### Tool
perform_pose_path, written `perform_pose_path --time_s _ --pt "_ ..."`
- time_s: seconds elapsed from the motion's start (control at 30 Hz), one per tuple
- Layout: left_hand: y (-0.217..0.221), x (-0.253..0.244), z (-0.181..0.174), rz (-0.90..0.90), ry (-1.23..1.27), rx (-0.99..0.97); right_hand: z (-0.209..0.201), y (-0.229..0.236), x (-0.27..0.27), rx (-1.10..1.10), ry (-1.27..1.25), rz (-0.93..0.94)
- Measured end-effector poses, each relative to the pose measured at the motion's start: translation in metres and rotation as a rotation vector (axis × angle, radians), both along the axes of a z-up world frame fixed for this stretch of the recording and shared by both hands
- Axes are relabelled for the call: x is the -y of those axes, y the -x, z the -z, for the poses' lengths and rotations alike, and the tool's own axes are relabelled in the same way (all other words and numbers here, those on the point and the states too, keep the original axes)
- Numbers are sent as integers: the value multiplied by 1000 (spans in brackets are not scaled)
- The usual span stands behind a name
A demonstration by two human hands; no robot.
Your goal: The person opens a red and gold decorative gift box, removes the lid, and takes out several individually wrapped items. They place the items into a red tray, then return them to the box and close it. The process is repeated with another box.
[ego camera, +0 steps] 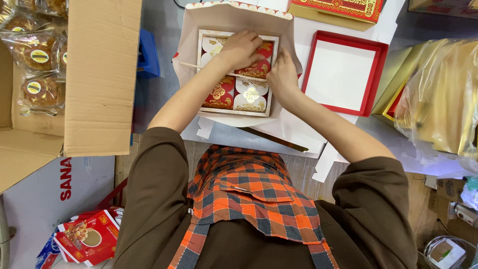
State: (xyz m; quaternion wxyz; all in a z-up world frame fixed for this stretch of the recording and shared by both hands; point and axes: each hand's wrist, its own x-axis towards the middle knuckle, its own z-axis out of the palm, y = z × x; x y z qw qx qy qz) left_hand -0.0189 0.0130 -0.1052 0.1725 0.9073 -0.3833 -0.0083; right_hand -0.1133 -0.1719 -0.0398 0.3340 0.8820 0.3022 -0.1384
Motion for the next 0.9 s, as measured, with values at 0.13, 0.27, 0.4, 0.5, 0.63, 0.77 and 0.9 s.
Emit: perform_pose_path --time_s 0.13,0.27,0.4,0.5,0.63,0.77,0.9 --pt "-2 2 6 -50 70 -97 72 -49 4 -194 -28 276" --pt "-7 4 19 -33 68 -97 111 -96 3 -217 -71 375" --pt "-2 1 27 -42 104 -13 114 -106 -2 -192 49 317" --pt "7 3 27 -44 51 50 102 -105 12 -297 59 270" --pt "12 6 29 -73 29 73 98 -95 16 -201 64 179" --pt "11 10 20 -113 -36 54 117 -93 23 -137 -8 129" --pt "7 14 7 169 -16 12 117 -95 20 -169 -100 194"
